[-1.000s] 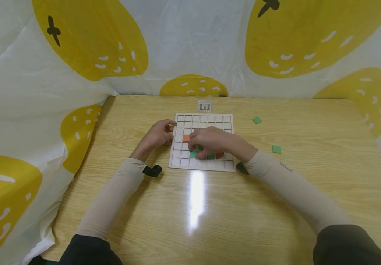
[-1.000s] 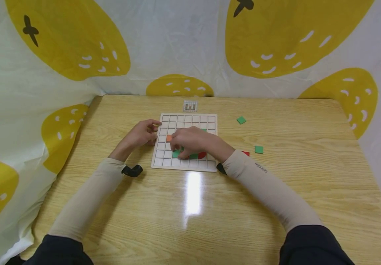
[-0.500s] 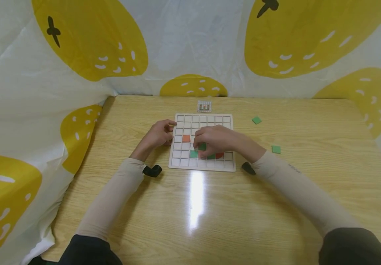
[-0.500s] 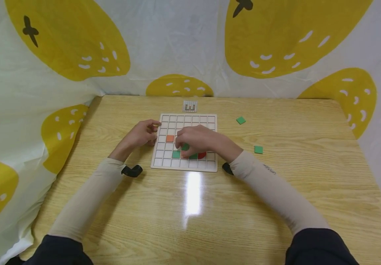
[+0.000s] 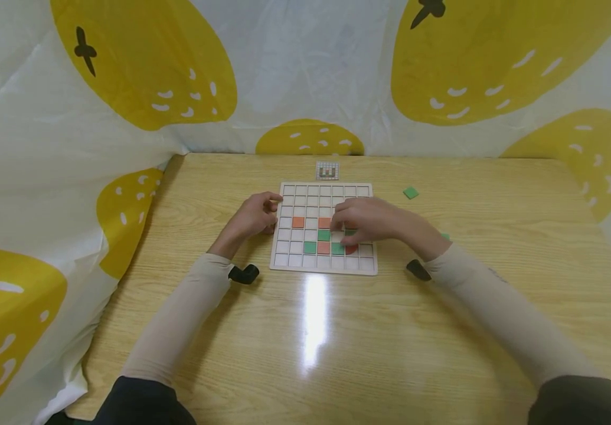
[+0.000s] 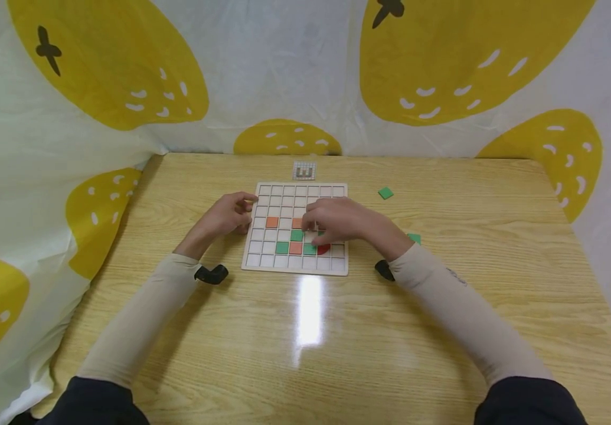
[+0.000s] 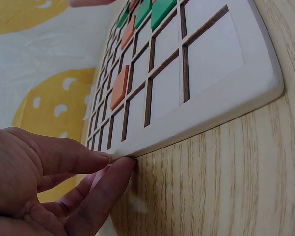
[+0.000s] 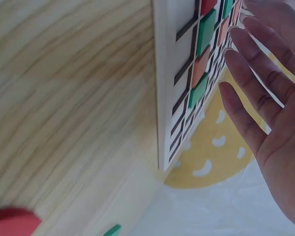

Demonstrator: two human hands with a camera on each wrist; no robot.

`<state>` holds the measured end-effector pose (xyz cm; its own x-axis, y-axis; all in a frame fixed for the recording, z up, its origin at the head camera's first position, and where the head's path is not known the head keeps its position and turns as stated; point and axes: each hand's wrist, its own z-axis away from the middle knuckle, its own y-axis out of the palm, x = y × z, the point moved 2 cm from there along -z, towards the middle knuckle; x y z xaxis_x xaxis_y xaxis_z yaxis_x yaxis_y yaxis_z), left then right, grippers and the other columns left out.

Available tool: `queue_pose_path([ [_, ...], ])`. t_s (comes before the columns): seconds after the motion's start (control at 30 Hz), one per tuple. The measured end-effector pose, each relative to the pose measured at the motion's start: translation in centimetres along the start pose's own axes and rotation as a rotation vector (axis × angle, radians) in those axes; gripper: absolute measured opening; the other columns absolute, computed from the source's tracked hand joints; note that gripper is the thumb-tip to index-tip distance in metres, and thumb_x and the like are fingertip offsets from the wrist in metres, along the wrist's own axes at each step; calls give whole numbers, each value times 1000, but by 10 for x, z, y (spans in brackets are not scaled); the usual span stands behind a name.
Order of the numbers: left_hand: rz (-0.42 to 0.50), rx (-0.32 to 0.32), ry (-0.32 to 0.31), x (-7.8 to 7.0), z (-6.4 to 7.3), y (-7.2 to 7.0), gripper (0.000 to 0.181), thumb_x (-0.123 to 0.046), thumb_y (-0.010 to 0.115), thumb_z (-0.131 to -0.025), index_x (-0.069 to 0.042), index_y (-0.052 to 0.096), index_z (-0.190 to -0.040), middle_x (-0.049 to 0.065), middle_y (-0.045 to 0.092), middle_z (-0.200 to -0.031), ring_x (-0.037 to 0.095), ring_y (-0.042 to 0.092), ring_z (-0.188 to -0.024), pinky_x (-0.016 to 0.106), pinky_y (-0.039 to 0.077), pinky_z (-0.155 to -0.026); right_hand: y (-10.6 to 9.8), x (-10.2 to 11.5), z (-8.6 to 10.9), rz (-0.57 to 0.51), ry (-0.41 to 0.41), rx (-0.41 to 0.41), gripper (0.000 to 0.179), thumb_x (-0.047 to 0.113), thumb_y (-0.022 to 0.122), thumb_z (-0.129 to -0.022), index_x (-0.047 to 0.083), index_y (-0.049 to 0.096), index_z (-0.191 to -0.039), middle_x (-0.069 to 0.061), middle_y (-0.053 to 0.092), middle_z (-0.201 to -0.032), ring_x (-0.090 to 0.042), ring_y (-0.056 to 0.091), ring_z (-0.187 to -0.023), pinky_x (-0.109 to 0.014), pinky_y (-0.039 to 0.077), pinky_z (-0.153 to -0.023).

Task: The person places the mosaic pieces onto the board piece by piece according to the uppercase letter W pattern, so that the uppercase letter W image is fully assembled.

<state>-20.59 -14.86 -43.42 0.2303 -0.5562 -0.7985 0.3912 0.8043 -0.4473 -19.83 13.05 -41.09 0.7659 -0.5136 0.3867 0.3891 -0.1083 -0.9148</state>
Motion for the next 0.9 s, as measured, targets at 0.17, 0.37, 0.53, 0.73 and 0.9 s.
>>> queue_pose_path([
  [0.17,-6,1,0,0,1,0,53,8,57,-95,-10,51,-145,13,50,-115,25,53,-89,32,58,-69,-1,-7,14,15,27,-11,31,31,83,-84,18,75,-111,4,68,-107,-18,61,-101,-40,54,-87],
  [0.37,-13,-2,-4,0,0,0,53,8,57,-95,-11,52,-145,14,51,-116,26,54,-89,32,58,-69,-3,-16,33,-1,67,-1,27,24,81,-86,16,75,-111,4,69,-105,-18,62,-100,-40,55,-86],
  [0.53,-10,-3,-6,-2,1,1,53,8,57,-95,-11,52,-145,14,51,-116,26,54,-90,33,58,-69,-6,-23,50,-16,84,-7,29,20,82,-84,14,75,-111,2,71,-109,-22,62,-107,-43,53,-95],
  [0.73,-7,2,-10,-1,1,0,52,7,56,-96,-11,52,-145,14,50,-117,26,53,-91,33,58,-70,-9,-28,70,-8,145,-5,28,19,81,-86,16,75,-113,2,71,-117,-26,61,-115,-47,53,-97],
  [0.9,-6,0,-9,-1,0,1,53,7,56,-96,-11,52,-145,14,50,-116,25,53,-91,32,58,-69,-12,-32,84,23,181,-29,28,19,81,-85,18,75,-112,3,70,-115,-22,62,-110,-46,56,-87],
])
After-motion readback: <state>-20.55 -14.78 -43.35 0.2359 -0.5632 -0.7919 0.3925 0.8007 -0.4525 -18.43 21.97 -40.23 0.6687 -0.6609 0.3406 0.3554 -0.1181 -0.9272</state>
